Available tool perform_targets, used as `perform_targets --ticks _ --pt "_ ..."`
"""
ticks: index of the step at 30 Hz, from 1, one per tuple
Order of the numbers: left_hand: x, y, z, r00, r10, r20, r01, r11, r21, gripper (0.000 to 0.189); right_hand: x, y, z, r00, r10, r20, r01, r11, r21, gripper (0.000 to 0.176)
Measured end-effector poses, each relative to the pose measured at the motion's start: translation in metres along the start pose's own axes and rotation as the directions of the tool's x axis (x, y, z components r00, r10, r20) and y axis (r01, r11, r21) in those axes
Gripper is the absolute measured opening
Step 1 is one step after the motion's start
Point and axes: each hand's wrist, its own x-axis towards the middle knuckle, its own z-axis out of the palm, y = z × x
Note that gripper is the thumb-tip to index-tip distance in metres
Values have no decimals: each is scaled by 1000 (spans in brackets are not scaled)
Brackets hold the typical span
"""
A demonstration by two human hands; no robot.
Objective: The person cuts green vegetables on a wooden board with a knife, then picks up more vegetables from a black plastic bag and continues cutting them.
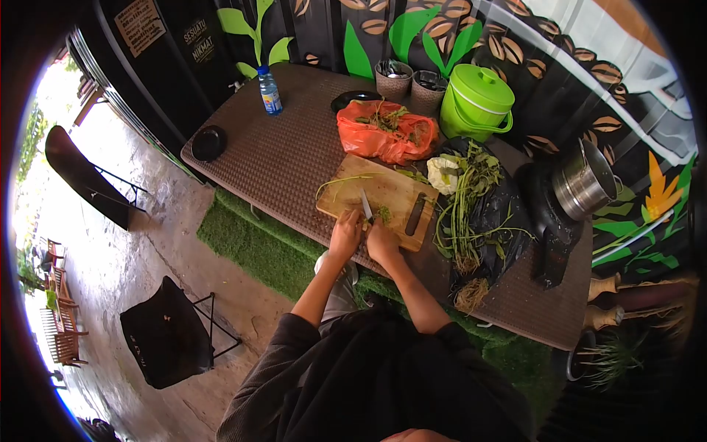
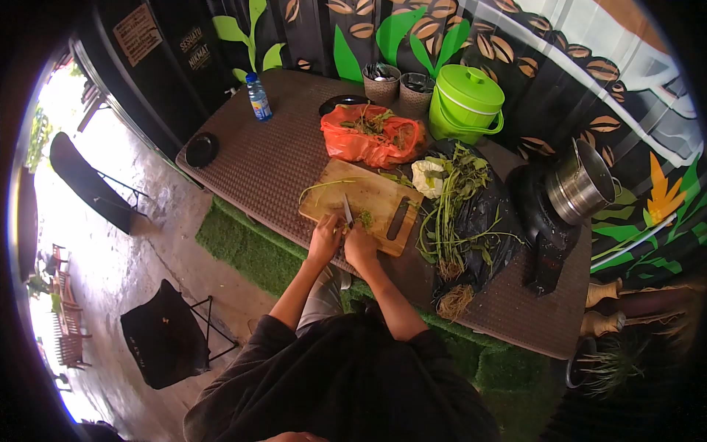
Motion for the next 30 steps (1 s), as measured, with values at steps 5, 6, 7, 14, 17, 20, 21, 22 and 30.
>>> perform_targets --ticks 5,6,7,14,17,20,21,22,30 --pt "-2 11 -10 999 -34 12 34 999 -2 18 -19 -13 13 990 138 -8 -137 987 89 30" --pt "-1 8 -8 999 -35 10 35 999 -3 18 -14 -13 12 994 67 -91 -58 994 96 30" --pt "-1 6 -6 998 -56 -3 56 998 -8 20 -9 -12 11 985 -3 -172 20 995 96 31" --pt "12 13 -12 973 -229 7 229 969 -88 24 -28 -21 -2 992 127 18 -128 990 66 26" --pt "12 7 -6 959 -283 -13 273 938 -214 25 -18 -17 2 999 28 -41 -25 997 68 27" --pt "9 3 -1 973 -228 -41 217 960 -179 26 -2 -1 -1 996 -79 46 78 997 26 25" --pt "8 2 0 973 -226 -40 215 960 -178 26 -2 -4 -7 989 -57 140 57 998 7 24" --pt "7 1 0 976 -213 -36 204 965 -168 25 -11 -9 -6 989 -59 137 58 998 8 24" --pt "-4 -1 7 987 -133 -87 132 991 -18 21 4 -3 7 1000 -26 8 26 1000 -6 29"
